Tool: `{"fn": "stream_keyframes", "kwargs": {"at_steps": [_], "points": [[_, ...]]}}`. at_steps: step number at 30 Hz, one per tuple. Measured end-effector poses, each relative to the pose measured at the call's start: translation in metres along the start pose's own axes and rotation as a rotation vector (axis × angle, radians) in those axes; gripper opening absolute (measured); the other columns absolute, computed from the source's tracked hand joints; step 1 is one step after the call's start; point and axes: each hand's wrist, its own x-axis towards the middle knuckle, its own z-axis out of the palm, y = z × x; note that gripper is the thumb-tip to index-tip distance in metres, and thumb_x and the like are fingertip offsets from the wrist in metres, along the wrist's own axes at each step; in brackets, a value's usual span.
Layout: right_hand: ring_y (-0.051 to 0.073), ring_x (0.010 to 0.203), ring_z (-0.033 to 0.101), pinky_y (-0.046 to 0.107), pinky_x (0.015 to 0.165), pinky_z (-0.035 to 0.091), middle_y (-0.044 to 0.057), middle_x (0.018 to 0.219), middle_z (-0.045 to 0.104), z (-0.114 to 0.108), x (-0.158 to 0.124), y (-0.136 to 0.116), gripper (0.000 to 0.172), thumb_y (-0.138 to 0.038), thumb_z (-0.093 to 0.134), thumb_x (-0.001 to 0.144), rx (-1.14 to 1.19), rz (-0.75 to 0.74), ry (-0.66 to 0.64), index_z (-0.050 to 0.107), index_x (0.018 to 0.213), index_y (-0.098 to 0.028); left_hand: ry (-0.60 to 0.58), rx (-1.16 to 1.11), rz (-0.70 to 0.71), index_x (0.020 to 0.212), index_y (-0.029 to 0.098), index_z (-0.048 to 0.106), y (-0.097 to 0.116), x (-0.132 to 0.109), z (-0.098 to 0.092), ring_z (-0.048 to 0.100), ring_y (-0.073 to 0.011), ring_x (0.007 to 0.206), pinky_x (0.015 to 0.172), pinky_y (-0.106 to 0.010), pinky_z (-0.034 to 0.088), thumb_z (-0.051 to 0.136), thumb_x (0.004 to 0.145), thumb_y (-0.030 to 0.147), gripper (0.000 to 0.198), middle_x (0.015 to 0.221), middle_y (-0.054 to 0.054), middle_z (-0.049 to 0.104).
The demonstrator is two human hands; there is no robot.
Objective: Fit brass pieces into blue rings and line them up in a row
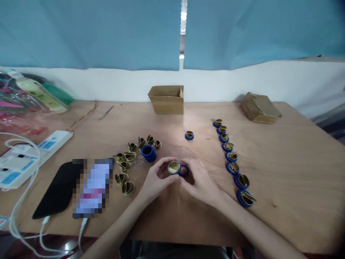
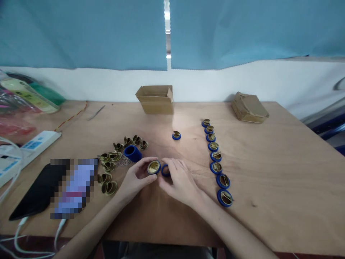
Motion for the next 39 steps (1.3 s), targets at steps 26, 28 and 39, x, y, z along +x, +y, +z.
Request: {"fn": "stream_keyframes", "kwargs": {"at_steps": [26,28,39], "points": [[0.025,0.111,0.066,0.042,0.092,0.06,0.014,0.123,0.061,0.004,-0.006,0.001,0.033,-0.022,0.042,0.104,-0.017,-0.096,0.059,0.048,0.136,-0.019,-0.156,0.068,0.013,0.124,0.021,0.061,0.007,-0.008,0.011,0.068,-0.0235,0.118,0.104,-0.039,0.054,0.066,0.092,0.026,0.033,0.127,-0.01,0.07],[0.025,0.107,0.068,0.041,0.089,0.061,0.013,0.119,0.063,-0.002,-0.003,-0.002,0.029,-0.025,0.043,0.104,-0.018,-0.071,0.032,0.051,0.131,-0.019,-0.171,0.078,0.01,0.124,0.021,0.06,0.007,-0.009,0.012,0.067,-0.0238,0.12,0.105,-0.039,0.053,0.063,0.094,0.026,0.031,0.128,-0.01,0.069],[0.023,0.104,0.068,0.035,0.09,0.057,0.012,0.113,0.065,-0.06,-0.02,-0.032,0.025,-0.022,0.045,0.104,-0.265,0.0,0.257,0.058,0.124,-0.017,-0.113,0.373,0.181,0.117,0.021,0.057,-0.003,-0.014,0.023,0.069,-0.0181,0.097,0.09,-0.034,0.056,0.059,0.094,0.023,0.024,0.109,-0.007,0.071]]}}
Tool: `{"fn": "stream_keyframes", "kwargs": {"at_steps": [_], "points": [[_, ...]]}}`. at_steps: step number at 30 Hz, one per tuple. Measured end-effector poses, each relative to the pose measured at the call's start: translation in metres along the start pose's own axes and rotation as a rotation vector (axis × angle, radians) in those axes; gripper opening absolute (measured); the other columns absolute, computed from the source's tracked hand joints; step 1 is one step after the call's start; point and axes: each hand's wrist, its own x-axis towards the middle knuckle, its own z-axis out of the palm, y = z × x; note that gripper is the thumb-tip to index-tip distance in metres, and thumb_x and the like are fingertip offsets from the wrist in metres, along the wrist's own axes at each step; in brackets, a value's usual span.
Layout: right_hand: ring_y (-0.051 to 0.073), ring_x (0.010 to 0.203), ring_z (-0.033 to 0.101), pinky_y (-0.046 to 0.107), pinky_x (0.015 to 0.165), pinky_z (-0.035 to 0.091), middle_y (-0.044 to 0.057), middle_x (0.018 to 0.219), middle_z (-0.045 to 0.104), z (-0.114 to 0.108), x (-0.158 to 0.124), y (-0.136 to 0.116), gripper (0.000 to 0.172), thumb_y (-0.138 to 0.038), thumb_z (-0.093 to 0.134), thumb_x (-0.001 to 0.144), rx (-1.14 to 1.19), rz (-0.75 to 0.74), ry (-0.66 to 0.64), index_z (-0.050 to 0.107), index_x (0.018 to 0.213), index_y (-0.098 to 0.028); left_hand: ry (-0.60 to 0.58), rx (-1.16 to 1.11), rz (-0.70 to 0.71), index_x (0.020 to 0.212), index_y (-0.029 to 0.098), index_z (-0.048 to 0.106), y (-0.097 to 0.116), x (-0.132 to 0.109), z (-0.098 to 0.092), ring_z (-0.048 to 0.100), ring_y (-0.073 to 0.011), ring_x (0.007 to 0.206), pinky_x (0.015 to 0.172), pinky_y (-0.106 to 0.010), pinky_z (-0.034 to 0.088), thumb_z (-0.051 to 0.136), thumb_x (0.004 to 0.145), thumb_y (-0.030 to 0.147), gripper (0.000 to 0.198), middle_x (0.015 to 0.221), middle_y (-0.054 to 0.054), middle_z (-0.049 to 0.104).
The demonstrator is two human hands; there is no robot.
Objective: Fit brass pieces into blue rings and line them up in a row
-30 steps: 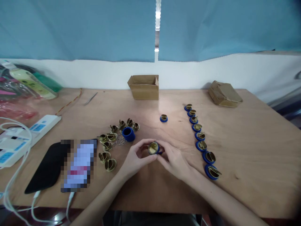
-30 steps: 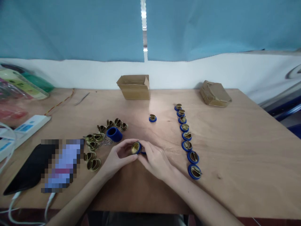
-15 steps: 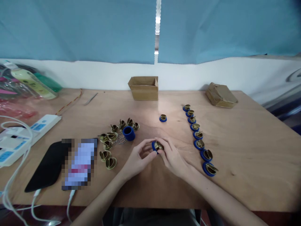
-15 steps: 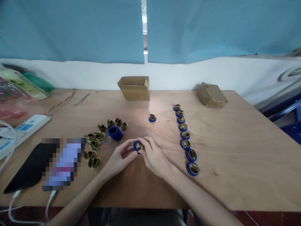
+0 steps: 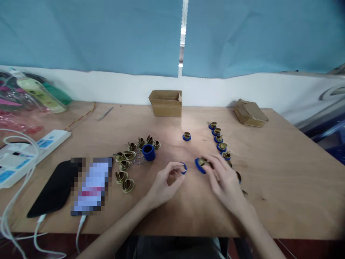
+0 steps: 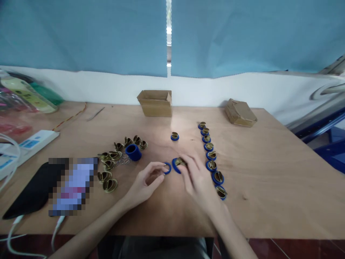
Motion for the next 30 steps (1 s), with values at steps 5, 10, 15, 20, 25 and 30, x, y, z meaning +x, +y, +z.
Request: {"fn": "stream_keyframes", "kwargs": {"at_steps": [5,10,15,20,25,30], "points": [[0.026,0.095,0.069,0.036,0.077,0.057,0.013,0.115,0.065,-0.059,-0.022,0.026,0.033,-0.036,0.044,0.103,-0.308,0.169,0.057,0.059,0.127,-0.019,-0.031,0.487,0.209,0.123,0.022,0.059,-0.009,-0.001,-0.003,0.056,-0.0279,0.126,0.106,-0.048,0.048,0.06,0.091,0.019,0.032,0.134,-0.013,0.06],[0.027,0.081,0.07,0.038,0.068,0.055,0.015,0.106,0.068,-0.093,-0.078,0.085,0.038,-0.044,0.042,0.099,-0.432,0.288,-0.066,0.064,0.113,-0.017,-0.199,0.694,0.279,0.143,0.024,0.047,-0.018,-0.002,-0.003,0.04,-0.0329,0.144,0.116,-0.058,0.037,0.054,0.097,0.024,0.046,0.156,-0.014,0.044],[0.028,0.08,0.072,0.039,0.068,0.057,0.014,0.1,0.071,-0.101,-0.124,0.11,0.037,-0.05,0.046,0.095,-0.368,0.422,-0.169,0.067,0.102,-0.02,-0.128,0.63,0.258,0.134,0.022,0.05,-0.018,-0.001,-0.002,0.052,-0.029,0.135,0.114,-0.054,0.041,0.053,0.096,0.02,0.038,0.141,-0.013,0.057],[0.026,0.082,0.072,0.038,0.07,0.059,0.011,0.102,0.07,-0.096,-0.126,0.096,0.034,-0.048,0.048,0.095,-0.297,0.482,-0.219,0.067,0.105,-0.022,-0.103,0.609,0.24,0.126,0.022,0.054,-0.019,0.0,-0.002,0.058,-0.0263,0.127,0.108,-0.047,0.048,0.051,0.097,0.018,0.029,0.131,-0.012,0.062],[0.025,0.078,0.073,0.037,0.068,0.06,0.011,0.1,0.071,-0.092,-0.118,0.087,0.035,-0.049,0.049,0.094,-0.264,0.466,-0.217,0.067,0.107,-0.021,-0.128,0.64,0.247,0.123,0.021,0.054,-0.019,-0.001,-0.002,0.056,-0.0257,0.127,0.108,-0.047,0.047,0.05,0.098,0.016,0.026,0.132,-0.012,0.06],[0.026,0.077,0.074,0.038,0.065,0.06,0.011,0.099,0.073,-0.09,-0.116,0.085,0.037,-0.052,0.05,0.094,-0.266,0.461,-0.199,0.065,0.108,-0.021,-0.131,0.641,0.252,0.122,0.021,0.054,-0.018,-0.002,-0.002,0.058,-0.0254,0.123,0.105,-0.046,0.049,0.05,0.099,0.017,0.024,0.13,-0.012,0.06]]}}
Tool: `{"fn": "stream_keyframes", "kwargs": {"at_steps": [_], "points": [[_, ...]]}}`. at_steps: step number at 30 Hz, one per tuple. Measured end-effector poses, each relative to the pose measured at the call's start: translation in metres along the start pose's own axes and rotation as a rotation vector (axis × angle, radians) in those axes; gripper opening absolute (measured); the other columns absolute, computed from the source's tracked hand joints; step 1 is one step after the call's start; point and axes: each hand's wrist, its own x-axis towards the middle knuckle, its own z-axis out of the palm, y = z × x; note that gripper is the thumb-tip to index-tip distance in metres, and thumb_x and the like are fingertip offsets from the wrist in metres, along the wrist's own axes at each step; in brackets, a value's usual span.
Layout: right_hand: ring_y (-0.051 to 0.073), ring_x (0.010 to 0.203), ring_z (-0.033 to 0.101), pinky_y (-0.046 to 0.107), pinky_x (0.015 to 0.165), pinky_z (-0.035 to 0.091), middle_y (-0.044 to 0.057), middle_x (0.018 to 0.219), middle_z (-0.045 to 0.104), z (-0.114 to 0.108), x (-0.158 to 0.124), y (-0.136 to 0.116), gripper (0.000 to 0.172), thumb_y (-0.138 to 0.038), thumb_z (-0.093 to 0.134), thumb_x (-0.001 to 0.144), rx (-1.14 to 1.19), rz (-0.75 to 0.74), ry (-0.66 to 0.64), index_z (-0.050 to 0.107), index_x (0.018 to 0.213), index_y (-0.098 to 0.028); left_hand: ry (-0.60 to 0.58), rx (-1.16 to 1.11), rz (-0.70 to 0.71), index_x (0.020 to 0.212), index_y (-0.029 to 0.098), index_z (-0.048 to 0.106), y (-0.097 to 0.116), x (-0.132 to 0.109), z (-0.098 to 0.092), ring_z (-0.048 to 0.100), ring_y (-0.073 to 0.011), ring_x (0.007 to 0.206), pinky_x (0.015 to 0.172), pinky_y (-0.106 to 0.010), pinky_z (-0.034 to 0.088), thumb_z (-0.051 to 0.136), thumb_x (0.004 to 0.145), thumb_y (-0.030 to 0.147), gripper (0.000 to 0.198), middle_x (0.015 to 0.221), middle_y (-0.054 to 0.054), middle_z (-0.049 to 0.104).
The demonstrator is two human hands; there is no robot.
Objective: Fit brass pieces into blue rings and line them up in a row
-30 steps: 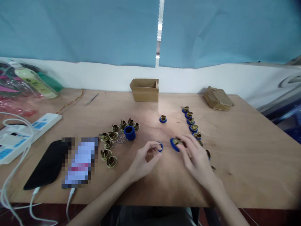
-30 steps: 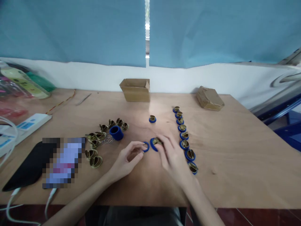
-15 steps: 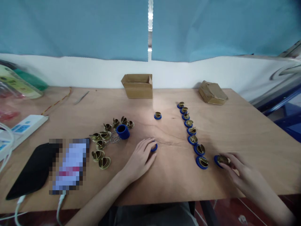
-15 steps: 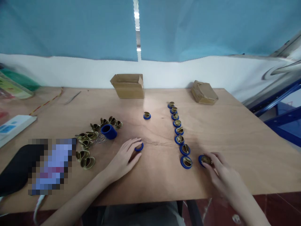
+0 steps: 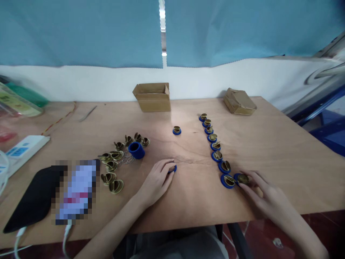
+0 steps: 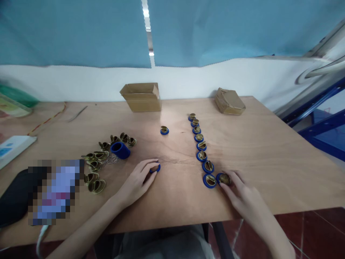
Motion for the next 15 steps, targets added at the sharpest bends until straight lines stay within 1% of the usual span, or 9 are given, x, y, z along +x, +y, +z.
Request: {"fn": "stream_keyframes", "kwargs": {"at_steps": [3,6,7,9,11,12,13,14,15], "points": [[0.026,0.074,0.075,0.036,0.063,0.06,0.009,0.093,0.076,-0.001,-0.002,0.0,0.038,-0.053,0.049,0.095,0.033,0.015,-0.01,0.064,0.112,-0.022,0.002,-0.007,0.001,0.122,0.022,0.055,0.0,0.0,0.0,0.06,-0.0249,0.119,0.103,-0.045,0.051,0.053,0.099,0.02,0.023,0.126,-0.01,0.062],[0.027,0.08,0.077,0.036,0.065,0.061,0.01,0.097,0.078,-0.005,-0.004,0.001,0.04,-0.055,0.048,0.096,0.046,0.01,-0.005,0.063,0.114,-0.022,0.022,-0.014,0.009,0.122,0.023,0.057,0.001,-0.002,0.0,0.062,-0.0253,0.115,0.1,-0.045,0.052,0.057,0.098,0.024,0.024,0.123,-0.009,0.065],[0.028,0.078,0.077,0.036,0.062,0.061,0.01,0.098,0.078,-0.008,-0.004,0.0,0.042,-0.056,0.047,0.096,0.025,0.017,0.007,0.064,0.114,-0.022,0.036,-0.018,0.016,0.122,0.024,0.058,0.001,-0.002,0.0,0.063,-0.0255,0.114,0.099,-0.045,0.053,0.059,0.097,0.026,0.025,0.121,-0.009,0.066],[0.028,0.063,0.075,0.036,0.051,0.056,0.011,0.093,0.078,-0.014,-0.005,-0.006,0.046,-0.059,0.045,0.096,-0.058,0.044,0.051,0.064,0.115,-0.021,0.064,-0.025,0.041,0.124,0.024,0.058,0.002,-0.003,0.0,0.064,-0.0258,0.112,0.097,-0.044,0.054,0.062,0.096,0.029,0.029,0.119,-0.009,0.066],[0.023,0.042,0.067,0.034,0.039,0.048,0.01,0.087,0.078,-0.022,-0.004,-0.021,0.049,-0.061,0.042,0.096,-0.14,0.047,0.118,0.064,0.115,-0.021,0.092,-0.02,0.088,0.125,0.023,0.057,0.005,-0.003,-0.003,0.064,-0.0254,0.11,0.095,-0.042,0.056,0.065,0.095,0.031,0.032,0.116,-0.009,0.066],[0.021,0.036,0.062,0.032,0.036,0.045,0.009,0.085,0.077,-0.024,-0.003,-0.032,0.048,-0.061,0.041,0.096,-0.159,0.026,0.151,0.065,0.114,-0.022,0.108,-0.009,0.117,0.124,0.023,0.057,0.006,-0.003,-0.006,0.065,-0.0251,0.109,0.094,-0.041,0.056,0.065,0.094,0.031,0.033,0.115,-0.009,0.066],[0.02,0.034,0.061,0.031,0.034,0.043,0.009,0.085,0.077,-0.026,-0.001,-0.045,0.046,-0.059,0.04,0.098,-0.154,-0.011,0.19,0.065,0.112,-0.023,0.126,0.012,0.149,0.124,0.023,0.057,0.007,-0.002,-0.01,0.065,-0.025,0.108,0.094,-0.04,0.057,0.066,0.094,0.031,0.032,0.115,-0.009,0.067],[0.02,0.037,0.063,0.031,0.035,0.044,0.009,0.086,0.077,-0.026,0.001,-0.06,0.043,-0.056,0.039,0.1,-0.142,-0.055,0.223,0.065,0.11,-0.024,0.15,0.04,0.18,0.123,0.022,0.058,0.008,-0.002,-0.014,0.065,-0.0249,0.107,0.094,-0.039,0.057,0.066,0.093,0.03,0.032,0.115,-0.01,0.067],[0.021,0.046,0.068,0.031,0.04,0.048,0.009,0.091,0.077,-0.024,0.003,-0.075,0.038,-0.05,0.038,0.101,-0.121,-0.116,0.23,0.065,0.109,-0.025,0.178,0.072,0.208,0.123,0.022,0.059,0.008,-0.001,-0.02,0.066,-0.025,0.107,0.094,-0.039,0.057,0.067,0.093,0.029,0.032,0.116,-0.01,0.067]]}}
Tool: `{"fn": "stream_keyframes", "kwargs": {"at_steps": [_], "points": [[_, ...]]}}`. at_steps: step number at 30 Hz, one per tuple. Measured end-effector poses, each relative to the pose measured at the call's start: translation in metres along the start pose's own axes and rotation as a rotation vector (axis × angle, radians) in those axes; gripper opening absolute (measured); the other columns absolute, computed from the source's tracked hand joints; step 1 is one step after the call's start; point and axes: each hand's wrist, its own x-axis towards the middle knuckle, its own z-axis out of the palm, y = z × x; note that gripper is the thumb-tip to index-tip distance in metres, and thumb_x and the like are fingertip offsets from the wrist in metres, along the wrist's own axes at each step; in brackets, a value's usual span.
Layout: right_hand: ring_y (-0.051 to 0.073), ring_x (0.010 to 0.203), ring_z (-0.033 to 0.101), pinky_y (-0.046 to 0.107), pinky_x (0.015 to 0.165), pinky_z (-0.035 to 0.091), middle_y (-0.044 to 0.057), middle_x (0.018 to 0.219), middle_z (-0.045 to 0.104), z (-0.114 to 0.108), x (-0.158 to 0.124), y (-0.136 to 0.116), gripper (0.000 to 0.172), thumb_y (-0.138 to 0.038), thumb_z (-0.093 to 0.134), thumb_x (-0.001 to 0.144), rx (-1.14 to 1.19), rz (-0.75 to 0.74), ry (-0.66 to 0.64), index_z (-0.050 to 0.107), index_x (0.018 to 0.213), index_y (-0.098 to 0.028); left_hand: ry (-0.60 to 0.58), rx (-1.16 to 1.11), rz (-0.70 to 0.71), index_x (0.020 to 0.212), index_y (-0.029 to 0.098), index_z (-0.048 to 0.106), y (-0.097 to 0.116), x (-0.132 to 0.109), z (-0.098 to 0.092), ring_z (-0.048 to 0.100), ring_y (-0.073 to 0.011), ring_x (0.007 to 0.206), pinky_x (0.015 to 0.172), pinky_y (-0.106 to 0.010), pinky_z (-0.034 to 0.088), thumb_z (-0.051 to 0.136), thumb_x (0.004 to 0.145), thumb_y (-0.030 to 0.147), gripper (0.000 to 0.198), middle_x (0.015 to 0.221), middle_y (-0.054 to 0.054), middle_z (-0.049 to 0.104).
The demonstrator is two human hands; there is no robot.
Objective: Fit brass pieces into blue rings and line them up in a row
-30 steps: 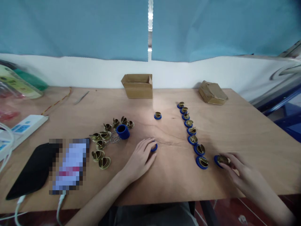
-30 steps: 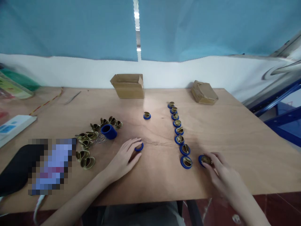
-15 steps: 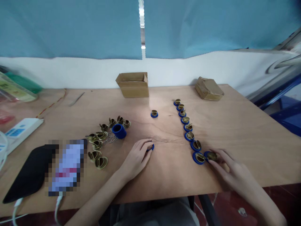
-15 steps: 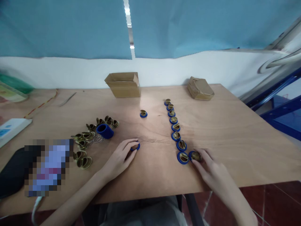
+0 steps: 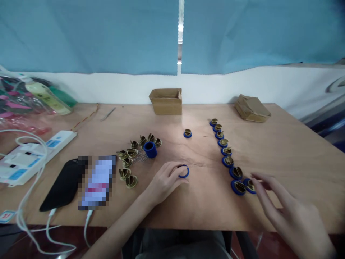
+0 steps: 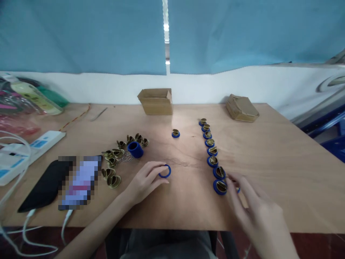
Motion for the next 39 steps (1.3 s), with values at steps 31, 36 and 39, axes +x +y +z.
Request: {"fn": "stream_keyframes", "kwargs": {"at_steps": [31,36,39], "points": [[0.021,0.077,0.058,0.035,0.072,0.045,0.006,0.085,0.063,0.136,0.041,-0.099,0.017,-0.012,0.049,0.096,0.123,-0.747,-0.356,0.062,0.085,-0.016,-0.023,0.518,-0.564,0.118,0.021,0.056,-0.018,-0.097,-0.086,0.069,-0.0306,0.102,0.085,-0.043,0.056,0.05,0.098,0.04,0.028,0.111,-0.01,0.069],[0.019,0.072,0.055,0.034,0.07,0.042,0.005,0.08,0.061,0.141,0.04,-0.099,0.025,-0.016,0.043,0.1,0.178,-0.733,-0.331,0.06,0.08,-0.017,-0.016,0.454,-0.546,0.114,0.021,0.057,-0.014,-0.092,-0.077,0.07,-0.0282,0.099,0.084,-0.041,0.058,0.05,0.099,0.042,0.027,0.108,-0.009,0.069],[0.019,0.071,0.054,0.033,0.069,0.041,0.005,0.08,0.06,0.143,0.038,-0.099,0.026,-0.016,0.043,0.1,0.212,-0.714,-0.323,0.06,0.08,-0.017,0.024,0.308,-0.536,0.117,0.022,0.057,-0.001,-0.085,-0.062,0.071,-0.0248,0.1,0.088,-0.039,0.059,0.056,0.098,0.039,0.026,0.111,-0.008,0.069]]}}
